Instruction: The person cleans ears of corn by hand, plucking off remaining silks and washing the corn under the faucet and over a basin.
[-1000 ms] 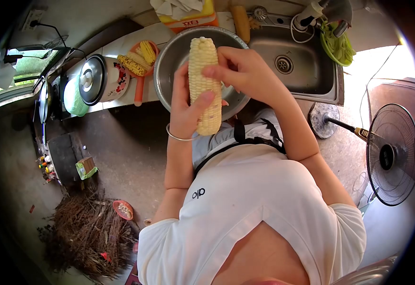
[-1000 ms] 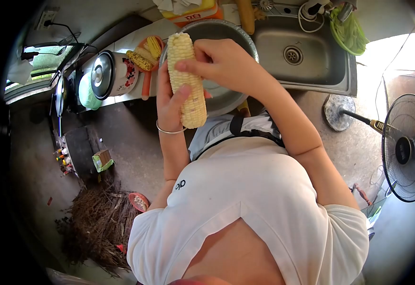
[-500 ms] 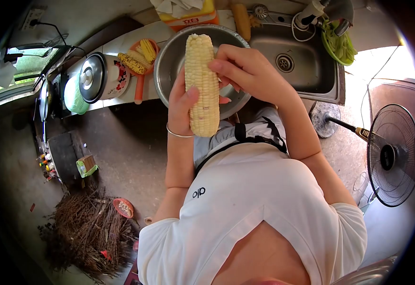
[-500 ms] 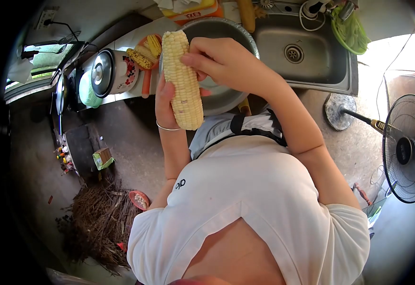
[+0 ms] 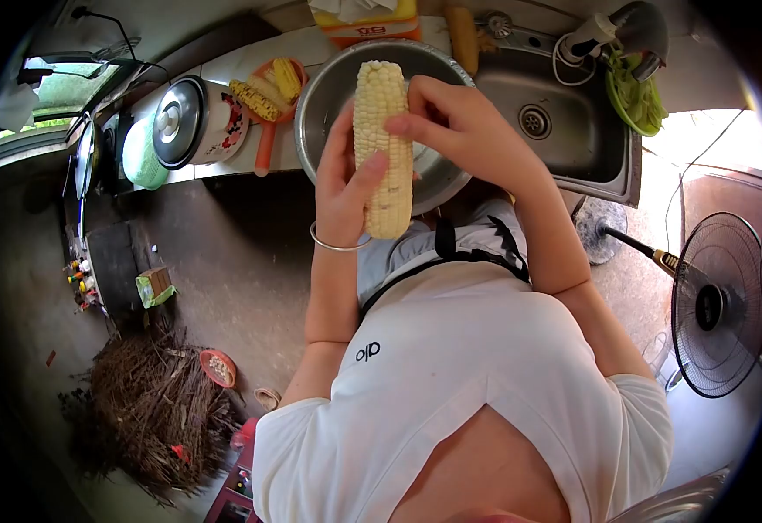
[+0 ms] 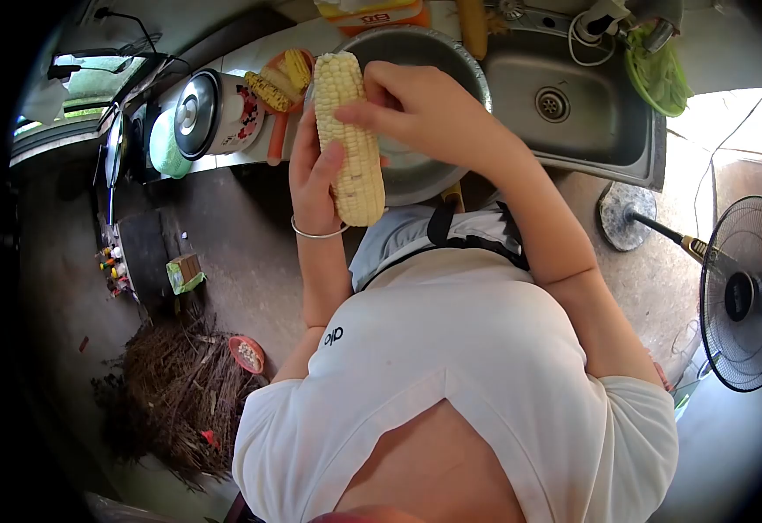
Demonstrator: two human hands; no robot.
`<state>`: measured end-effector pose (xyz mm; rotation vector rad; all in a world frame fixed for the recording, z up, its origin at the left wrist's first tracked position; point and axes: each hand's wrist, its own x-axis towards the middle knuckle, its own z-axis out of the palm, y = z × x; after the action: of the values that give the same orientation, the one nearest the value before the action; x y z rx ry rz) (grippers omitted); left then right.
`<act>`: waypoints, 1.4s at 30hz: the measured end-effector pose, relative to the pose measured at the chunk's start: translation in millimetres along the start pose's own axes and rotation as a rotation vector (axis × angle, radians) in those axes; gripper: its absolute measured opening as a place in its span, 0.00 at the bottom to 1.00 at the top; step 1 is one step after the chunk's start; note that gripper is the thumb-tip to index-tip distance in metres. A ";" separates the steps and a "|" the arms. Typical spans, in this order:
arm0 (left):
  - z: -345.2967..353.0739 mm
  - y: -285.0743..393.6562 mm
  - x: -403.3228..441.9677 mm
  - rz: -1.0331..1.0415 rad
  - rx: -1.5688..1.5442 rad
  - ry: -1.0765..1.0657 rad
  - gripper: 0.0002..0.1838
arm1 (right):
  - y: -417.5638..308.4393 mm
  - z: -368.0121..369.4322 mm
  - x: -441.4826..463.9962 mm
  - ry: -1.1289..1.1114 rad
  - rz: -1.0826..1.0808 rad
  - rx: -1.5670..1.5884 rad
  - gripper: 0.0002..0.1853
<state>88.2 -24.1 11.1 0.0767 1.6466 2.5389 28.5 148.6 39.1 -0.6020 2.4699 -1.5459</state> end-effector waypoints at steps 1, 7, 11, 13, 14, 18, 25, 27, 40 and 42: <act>-0.9 0.7 -1.0 -0.071 -0.089 -0.029 0.33 | 6.9 0.1 1.2 -0.048 -0.043 0.139 0.21; -4.0 -1.9 2.1 -0.102 -0.298 -0.157 0.33 | 7.6 -9.8 -0.5 -0.210 0.020 0.494 0.15; 1.7 -5.7 0.8 -0.117 -0.329 -0.108 0.34 | 1.5 -13.9 0.3 -0.169 0.049 0.329 0.13; 5.9 -5.3 2.7 -0.105 -0.185 -0.110 0.34 | 5.8 -6.0 2.9 -0.134 0.037 0.201 0.14; 3.8 -6.0 2.9 -0.107 -0.185 -0.112 0.34 | 7.7 -3.2 4.1 -0.099 0.020 0.074 0.16; -1.5 -6.3 2.3 -0.133 -0.274 -0.137 0.35 | 13.6 -8.6 2.4 -0.249 0.104 0.494 0.19; 6.8 -0.3 3.8 -0.094 -0.109 -0.118 0.34 | 4.7 -1.7 0.3 -0.141 0.114 0.368 0.16; 5.7 0.4 4.0 -0.103 -0.128 -0.116 0.34 | 5.3 -2.6 1.1 -0.078 0.074 0.194 0.16; -4.4 -4.8 4.5 -0.153 -0.221 -0.155 0.38 | 2.8 -7.6 2.5 -0.102 0.085 0.359 0.20; -3.7 -5.4 5.8 -0.154 -0.269 -0.168 0.38 | 5.3 -13.2 3.5 -0.199 0.143 0.496 0.21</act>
<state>82.4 -24.7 4.6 0.1293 1.1924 2.5312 19.4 160.0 40.5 -0.4531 1.8404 -1.8405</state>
